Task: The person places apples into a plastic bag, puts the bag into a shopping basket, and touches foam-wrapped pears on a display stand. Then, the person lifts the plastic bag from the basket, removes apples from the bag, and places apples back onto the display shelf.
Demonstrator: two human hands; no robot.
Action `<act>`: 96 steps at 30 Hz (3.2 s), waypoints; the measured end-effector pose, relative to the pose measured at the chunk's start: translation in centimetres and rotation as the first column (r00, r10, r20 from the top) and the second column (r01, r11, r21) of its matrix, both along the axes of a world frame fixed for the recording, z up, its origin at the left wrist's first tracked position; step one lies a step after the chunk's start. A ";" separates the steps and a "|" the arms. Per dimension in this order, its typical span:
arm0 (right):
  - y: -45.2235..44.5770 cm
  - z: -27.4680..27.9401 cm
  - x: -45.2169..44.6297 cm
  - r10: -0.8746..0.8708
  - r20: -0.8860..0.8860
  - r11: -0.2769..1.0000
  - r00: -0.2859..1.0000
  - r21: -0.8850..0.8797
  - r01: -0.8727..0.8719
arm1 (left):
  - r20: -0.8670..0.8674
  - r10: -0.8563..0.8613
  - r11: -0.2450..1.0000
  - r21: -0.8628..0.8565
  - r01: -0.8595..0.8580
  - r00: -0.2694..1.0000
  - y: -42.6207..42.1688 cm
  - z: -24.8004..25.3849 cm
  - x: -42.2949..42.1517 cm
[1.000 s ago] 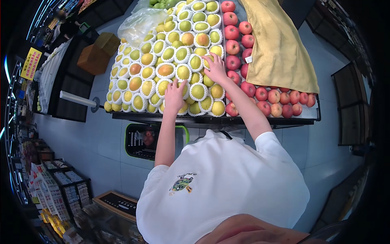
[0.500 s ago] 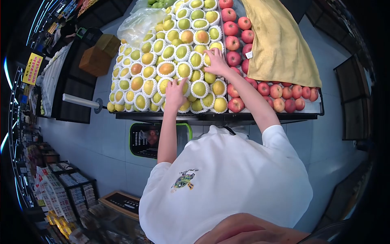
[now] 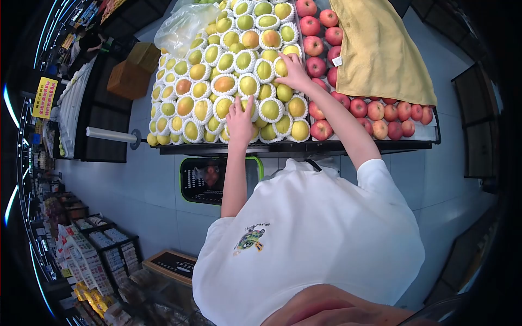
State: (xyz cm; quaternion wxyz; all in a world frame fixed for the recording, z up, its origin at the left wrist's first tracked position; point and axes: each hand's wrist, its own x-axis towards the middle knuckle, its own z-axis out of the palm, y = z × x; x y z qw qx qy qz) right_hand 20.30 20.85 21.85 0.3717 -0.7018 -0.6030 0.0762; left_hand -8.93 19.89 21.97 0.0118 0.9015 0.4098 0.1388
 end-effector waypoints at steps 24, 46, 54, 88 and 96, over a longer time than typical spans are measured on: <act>-6.0 -2.6 -5.0 -0.089 -0.327 0.910 0.941 0.357 0.211 | 0.351 -0.187 0.981 0.009 0.196 0.917 -5.4 0.6 6.0; -12.6 -6.8 -9.7 -0.155 -0.462 0.919 0.873 0.257 0.300 | 0.364 -0.167 0.964 0.255 0.075 0.916 -1.9 -2.2 9.5; -12.9 -6.3 -9.8 -0.125 -0.490 0.924 0.863 0.260 0.281 | 0.212 -0.125 0.965 0.251 0.070 0.969 -2.4 -1.5 9.9; -12.6 -7.2 -9.0 -0.111 -0.443 0.937 0.890 0.251 0.241 | 0.853 0.349 0.934 -0.283 -0.216 0.389 -13.1 -13.3 -3.6; -13.4 -4.7 -9.7 0.078 -0.619 0.894 0.781 0.391 0.221 | -0.122 0.908 -0.007 -0.961 -0.275 0.401 -24.2 -30.5 -20.0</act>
